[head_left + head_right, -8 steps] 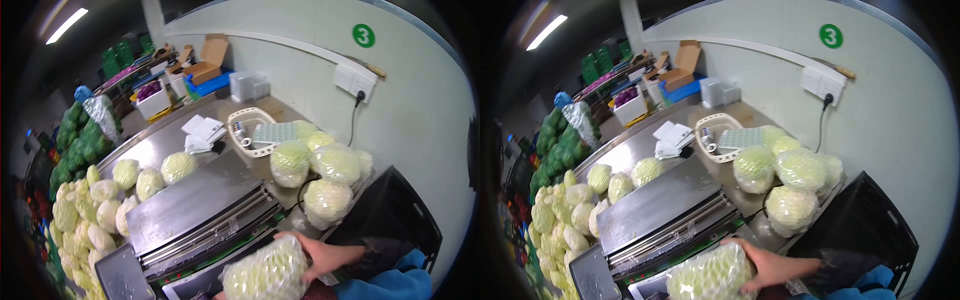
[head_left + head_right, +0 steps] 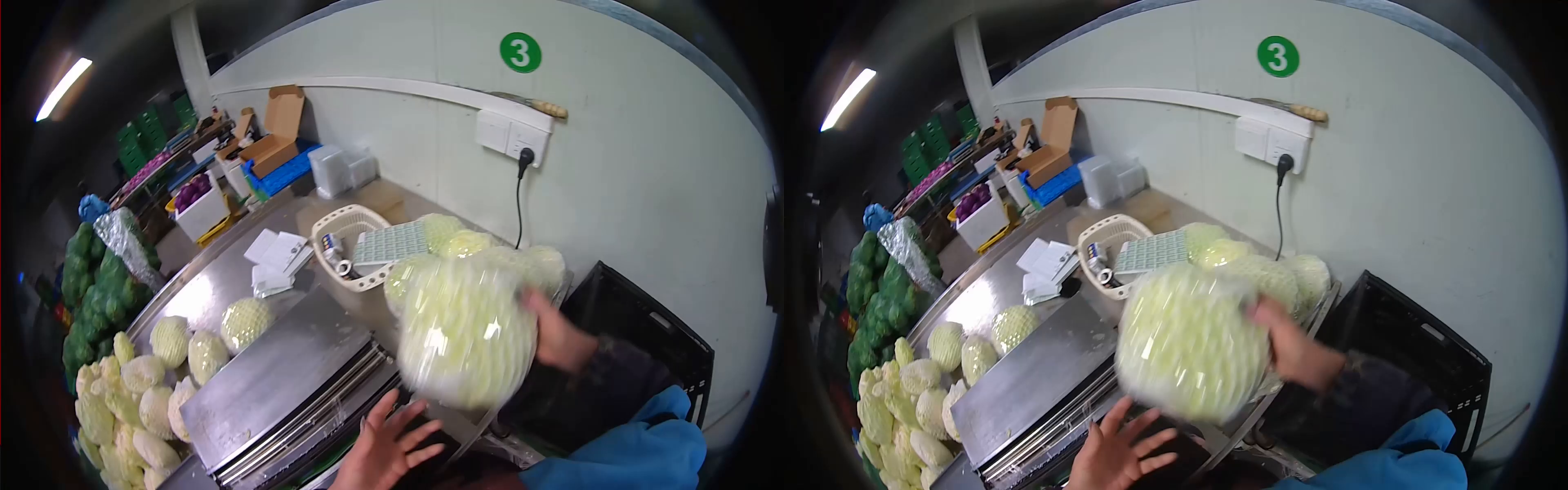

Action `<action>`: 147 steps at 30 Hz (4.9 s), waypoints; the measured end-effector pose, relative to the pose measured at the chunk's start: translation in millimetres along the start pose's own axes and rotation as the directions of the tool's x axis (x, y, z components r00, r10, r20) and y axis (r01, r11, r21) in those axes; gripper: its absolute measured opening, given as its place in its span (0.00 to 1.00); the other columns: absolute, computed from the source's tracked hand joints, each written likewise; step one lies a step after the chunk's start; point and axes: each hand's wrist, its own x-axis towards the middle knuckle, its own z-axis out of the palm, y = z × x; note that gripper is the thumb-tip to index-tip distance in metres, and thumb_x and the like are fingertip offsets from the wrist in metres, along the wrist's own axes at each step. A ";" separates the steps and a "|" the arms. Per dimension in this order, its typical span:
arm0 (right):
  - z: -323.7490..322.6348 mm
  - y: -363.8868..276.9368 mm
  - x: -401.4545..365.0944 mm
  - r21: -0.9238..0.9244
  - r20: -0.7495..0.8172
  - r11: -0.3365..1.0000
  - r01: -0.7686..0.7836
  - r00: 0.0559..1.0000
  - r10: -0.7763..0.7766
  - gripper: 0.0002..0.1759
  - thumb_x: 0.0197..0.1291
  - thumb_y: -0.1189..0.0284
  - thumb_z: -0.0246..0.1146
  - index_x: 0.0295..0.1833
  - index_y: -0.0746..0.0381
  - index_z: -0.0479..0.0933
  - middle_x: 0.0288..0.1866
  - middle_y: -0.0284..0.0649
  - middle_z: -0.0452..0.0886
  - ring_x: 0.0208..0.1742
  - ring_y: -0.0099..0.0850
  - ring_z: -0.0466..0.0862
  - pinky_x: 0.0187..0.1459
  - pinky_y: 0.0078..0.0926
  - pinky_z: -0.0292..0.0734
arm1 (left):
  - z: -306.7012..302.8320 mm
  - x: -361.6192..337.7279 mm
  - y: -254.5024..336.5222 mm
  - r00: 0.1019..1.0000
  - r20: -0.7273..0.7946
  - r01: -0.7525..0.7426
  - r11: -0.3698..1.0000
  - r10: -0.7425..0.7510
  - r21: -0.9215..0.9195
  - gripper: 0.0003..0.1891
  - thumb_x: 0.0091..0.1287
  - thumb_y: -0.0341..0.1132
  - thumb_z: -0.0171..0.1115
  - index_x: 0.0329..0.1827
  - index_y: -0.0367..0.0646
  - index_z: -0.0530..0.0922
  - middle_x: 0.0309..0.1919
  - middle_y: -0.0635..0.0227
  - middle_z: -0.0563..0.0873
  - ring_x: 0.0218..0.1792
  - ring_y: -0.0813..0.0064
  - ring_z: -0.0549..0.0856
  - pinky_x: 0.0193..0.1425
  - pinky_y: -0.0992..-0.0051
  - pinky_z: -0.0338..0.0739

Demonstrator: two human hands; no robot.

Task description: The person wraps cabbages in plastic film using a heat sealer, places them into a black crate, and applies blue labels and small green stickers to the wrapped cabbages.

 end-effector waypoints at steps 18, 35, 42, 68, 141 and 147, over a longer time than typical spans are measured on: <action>-332.3 -65.2 157.6 -0.927 -0.369 0.243 -0.286 0.813 -0.450 0.30 0.60 0.44 0.47 0.47 0.62 0.73 0.36 0.38 0.73 0.33 0.31 0.73 0.34 0.30 0.69 | -73.8 -99.8 38.4 0.793 -0.495 -0.241 0.929 0.355 0.280 0.14 0.68 0.36 0.51 0.54 0.43 0.69 0.46 0.67 0.76 0.46 0.74 0.77 0.53 0.71 0.72; -33.4 -54.1 99.2 -0.867 -0.015 -0.459 -0.194 0.931 -0.365 0.27 0.63 0.55 0.51 0.56 0.67 0.68 0.52 0.52 0.75 0.51 0.45 0.76 0.50 0.34 0.70 | -334.1 -342.7 316.2 -0.231 0.060 0.573 0.086 0.971 0.815 0.27 0.54 0.32 0.62 0.56 0.34 0.66 0.46 0.49 0.76 0.45 0.56 0.76 0.49 0.65 0.71; -4.2 -23.3 75.9 -0.927 -0.095 -0.327 -0.182 0.959 -0.266 0.17 0.58 0.72 0.55 0.52 0.65 0.67 0.43 0.47 0.74 0.30 0.36 0.76 0.31 0.30 0.73 | -371.0 -277.8 412.8 -0.206 0.137 0.667 0.037 0.969 0.744 0.43 0.48 0.28 0.65 0.67 0.41 0.51 0.55 0.41 0.67 0.53 0.45 0.72 0.58 0.61 0.67; -32.1 22.8 48.2 -0.983 -0.110 -0.135 -0.126 0.987 -0.118 0.14 0.51 0.73 0.58 0.44 0.67 0.70 0.34 0.38 0.73 0.30 0.28 0.74 0.32 0.25 0.71 | -349.4 -280.7 442.6 -0.132 -0.565 -0.491 0.441 0.815 0.751 0.38 0.52 0.44 0.65 0.65 0.55 0.55 0.56 0.62 0.68 0.53 0.61 0.72 0.44 0.52 0.72; 194.0 164.6 51.7 -0.619 0.784 0.382 0.686 0.510 0.354 0.42 0.41 0.60 0.72 0.60 0.62 0.59 0.53 0.48 0.68 0.50 0.42 0.76 0.50 0.32 0.74 | -120.8 -180.2 129.4 0.882 -0.092 -0.038 0.264 0.463 0.964 0.52 0.42 0.37 0.76 0.67 0.39 0.48 0.65 0.57 0.56 0.66 0.63 0.59 0.67 0.66 0.58; 135.9 170.2 -39.0 -0.776 0.631 0.541 0.324 0.418 0.654 0.36 0.45 0.56 0.69 0.56 0.64 0.66 0.51 0.50 0.73 0.52 0.37 0.77 0.51 0.30 0.75 | -109.1 -215.9 18.3 0.919 -0.131 -0.069 0.479 0.372 0.875 0.38 0.52 0.33 0.70 0.64 0.38 0.57 0.60 0.55 0.68 0.59 0.69 0.71 0.62 0.68 0.68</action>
